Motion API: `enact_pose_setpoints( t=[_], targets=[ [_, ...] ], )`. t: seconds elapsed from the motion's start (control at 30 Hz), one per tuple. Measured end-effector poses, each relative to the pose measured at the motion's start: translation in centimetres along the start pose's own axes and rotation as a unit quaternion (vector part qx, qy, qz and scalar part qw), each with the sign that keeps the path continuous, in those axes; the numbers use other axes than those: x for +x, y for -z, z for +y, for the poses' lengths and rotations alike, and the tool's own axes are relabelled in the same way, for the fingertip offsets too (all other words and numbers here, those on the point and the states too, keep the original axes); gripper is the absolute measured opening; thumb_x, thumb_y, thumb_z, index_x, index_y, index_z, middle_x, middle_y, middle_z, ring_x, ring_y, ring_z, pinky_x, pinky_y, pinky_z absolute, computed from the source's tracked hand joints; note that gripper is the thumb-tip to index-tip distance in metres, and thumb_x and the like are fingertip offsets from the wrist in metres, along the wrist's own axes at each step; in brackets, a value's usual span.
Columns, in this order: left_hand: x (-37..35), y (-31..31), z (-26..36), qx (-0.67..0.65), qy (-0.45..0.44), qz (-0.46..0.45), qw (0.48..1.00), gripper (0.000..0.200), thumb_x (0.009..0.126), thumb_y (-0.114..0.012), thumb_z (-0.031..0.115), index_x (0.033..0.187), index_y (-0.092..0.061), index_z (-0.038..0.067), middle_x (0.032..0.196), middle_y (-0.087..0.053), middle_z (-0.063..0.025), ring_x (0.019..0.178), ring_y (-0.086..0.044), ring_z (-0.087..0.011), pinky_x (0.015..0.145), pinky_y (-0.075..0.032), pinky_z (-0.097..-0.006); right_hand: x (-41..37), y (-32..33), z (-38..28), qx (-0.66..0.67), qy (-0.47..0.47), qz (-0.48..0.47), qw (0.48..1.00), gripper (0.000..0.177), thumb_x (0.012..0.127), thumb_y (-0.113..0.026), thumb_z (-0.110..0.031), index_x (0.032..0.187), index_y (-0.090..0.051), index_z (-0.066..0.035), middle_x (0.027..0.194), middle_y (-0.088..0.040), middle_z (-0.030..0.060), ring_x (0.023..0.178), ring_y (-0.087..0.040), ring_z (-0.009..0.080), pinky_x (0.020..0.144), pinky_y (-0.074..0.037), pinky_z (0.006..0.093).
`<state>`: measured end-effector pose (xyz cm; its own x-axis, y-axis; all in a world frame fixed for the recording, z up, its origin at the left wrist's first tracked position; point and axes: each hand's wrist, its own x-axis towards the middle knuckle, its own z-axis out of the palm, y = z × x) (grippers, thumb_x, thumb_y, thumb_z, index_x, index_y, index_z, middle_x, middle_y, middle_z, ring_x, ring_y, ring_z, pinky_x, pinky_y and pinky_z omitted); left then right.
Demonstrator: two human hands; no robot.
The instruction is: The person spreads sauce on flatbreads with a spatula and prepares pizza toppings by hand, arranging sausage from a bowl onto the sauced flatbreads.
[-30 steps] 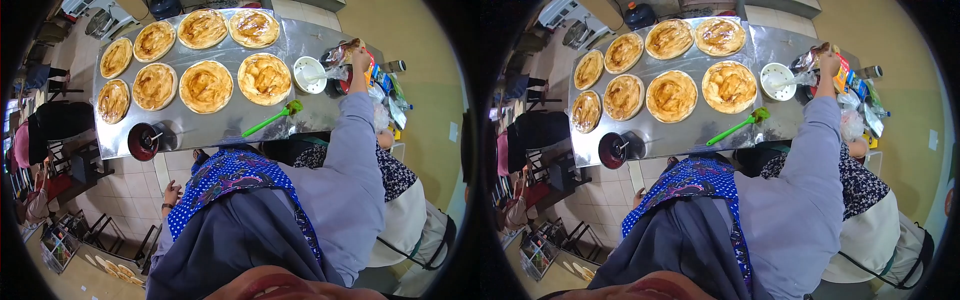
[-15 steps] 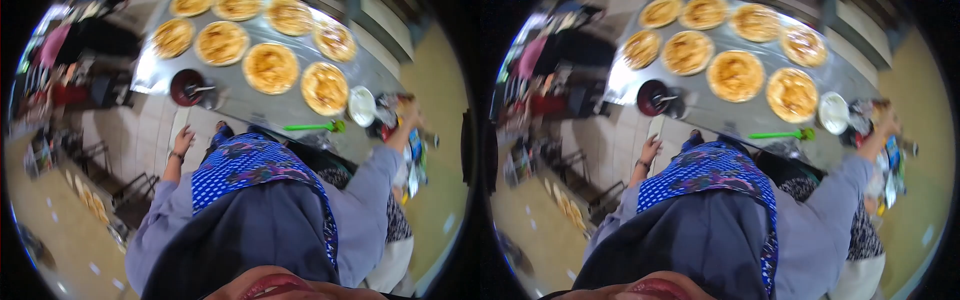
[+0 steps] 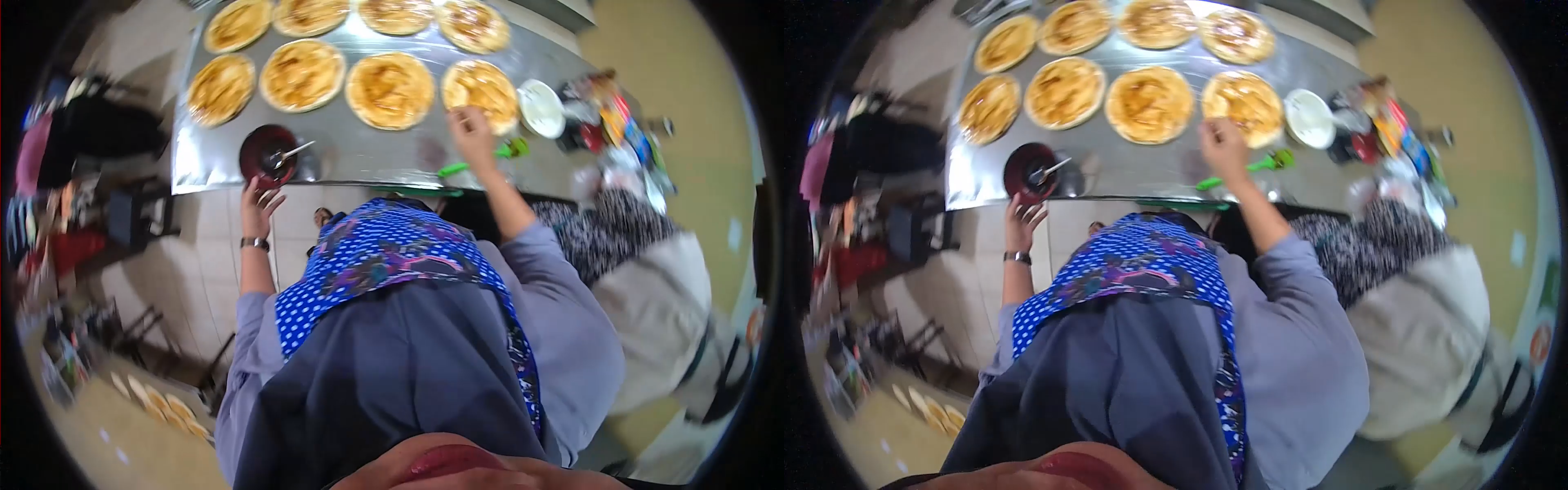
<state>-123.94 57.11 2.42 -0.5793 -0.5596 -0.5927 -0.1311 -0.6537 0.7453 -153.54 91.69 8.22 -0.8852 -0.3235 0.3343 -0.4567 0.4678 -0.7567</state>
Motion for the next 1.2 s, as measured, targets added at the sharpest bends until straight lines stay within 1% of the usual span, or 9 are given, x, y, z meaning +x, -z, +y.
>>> enact_pose_setpoints(
  t=[0.03,0.1,0.3,0.37,0.47,0.67,0.77,1.0,1.2],
  targets=[
    [-0.1,0.1,0.0,0.011,0.017,-0.009,1.0,0.044,0.083,-0.065,0.039,0.112,-0.051,0.009,0.104,-0.057,-0.0141,0.098,-0.059,-0.0315,0.083,-0.053,-0.0503,-3.1,-0.6,0.7,0.062,-0.07,-0.03,0.995,0.011,0.082,-0.065,-0.015,0.084,-0.064,-0.003,0.072,-0.062,0.0094,0.063,-0.061,0.021,0.059,-0.048,0.0321],
    [0.2,0.4,1.1,0.018,0.033,-0.01,0.999,0.035,0.082,-0.066,0.034,0.103,-0.053,0.01,0.102,-0.058,-0.0147,0.097,-0.06,-0.0324,0.08,-0.054,-0.0522,-7.4,-1.1,-0.3,-0.029,-0.078,-0.06,0.995,0.009,0.081,-0.064,-0.012,0.085,-0.064,-0.005,0.077,-0.063,0.0112,0.065,-0.062,0.0229,0.061,-0.049,0.0328],
    [3.5,3.6,-0.2,0.026,0.057,-0.172,0.983,0.031,0.084,-0.06,0.021,0.104,-0.05,-0.001,0.098,-0.062,-0.0191,0.09,-0.065,-0.0346,0.08,-0.055,-0.0455,-12.3,-2.6,1.3,0.007,-0.192,0.006,0.981,0.02,0.086,-0.06,-0.017,0.095,-0.066,0.0,0.096,-0.066,0.0136,0.088,-0.063,0.0266,0.082,-0.047,0.0346],
    [3.7,4.2,-0.4,-0.027,0.078,-0.156,0.984,0.038,0.078,-0.063,0.01,0.108,-0.043,-0.002,0.096,-0.061,-0.019,0.084,-0.065,-0.0374,0.079,-0.056,-0.0468,-11.9,-3.5,-2.3,0.077,-0.226,-0.021,0.971,0.019,0.088,-0.06,-0.016,0.101,-0.063,-0.002,0.088,-0.063,0.0073,0.076,-0.061,0.0155,0.062,-0.049,0.0274],
    [1.3,4.7,1.3,-0.084,0.07,-0.151,0.982,0.055,0.072,-0.064,0.003,0.121,-0.037,0.003,0.093,-0.06,-0.015,0.08,-0.065,-0.0338,0.075,-0.057,-0.0466,-11.4,-6.7,-7.3,0.112,-0.264,-0.158,0.945,0.025,0.085,-0.061,-0.01,0.108,-0.06,-0.001,0.085,-0.059,0.0059,0.07,-0.058,0.0104,0.056,-0.049,0.0229],
    [-4.1,9.8,2.8,-0.13,0.039,-0.148,0.98,0.064,0.071,-0.064,0.004,0.128,-0.035,0.011,0.091,-0.061,-0.0103,0.074,-0.066,-0.024,0.071,-0.057,-0.0442,-14.2,-15.8,-18.4,0.323,-0.236,-0.401,0.824,0.07,0.079,-0.064,-0.002,0.14,-0.031,-0.005,0.115,-0.048,0.0131,0.084,-0.059,0.0183,0.063,-0.054,0.0283],
    [-6.7,12.3,2.3,-0.162,0.024,-0.118,0.979,0.065,0.071,-0.063,0.005,0.129,-0.034,0.012,0.091,-0.061,-0.0086,0.072,-0.066,-0.0228,0.074,-0.057,-0.0473,-13.6,-17.8,-21.5,0.325,-0.2,-0.469,0.797,0.08,0.078,-0.063,-0.001,0.145,-0.02,-0.008,0.105,-0.047,0.0119,0.079,-0.059,0.0191,0.061,-0.053,0.0282],
    [-14.0,17.4,1.3,-0.236,-0.055,0.046,0.969,0.067,0.072,-0.069,0.01,0.131,-0.036,0.013,0.107,-0.053,-0.0084,0.099,-0.056,-0.0198,0.08,-0.053,-0.0471,-11.6,-24.6,-29.3,0.288,-0.12,-0.621,0.719,0.056,0.092,-0.056,-0.015,0.14,-0.028,-0.006,0.095,-0.053,0.0092,0.067,-0.058,0.0127,0.058,-0.052,0.0243],
    [-18.2,22.0,0.7,-0.281,-0.127,0.165,0.937,0.073,0.073,-0.071,0.012,0.135,-0.033,0.011,0.114,-0.052,-0.0092,0.106,-0.054,-0.0214,0.087,-0.048,-0.0487,-14.4,-34.5,-34.7,0.177,-0.009,-0.707,0.684,0.026,0.089,-0.062,-0.02,0.106,-0.062,-0.001,0.081,-0.059,0.007,0.06,-0.057,0.0095,0.051,-0.047,0.0214]
  ],
)
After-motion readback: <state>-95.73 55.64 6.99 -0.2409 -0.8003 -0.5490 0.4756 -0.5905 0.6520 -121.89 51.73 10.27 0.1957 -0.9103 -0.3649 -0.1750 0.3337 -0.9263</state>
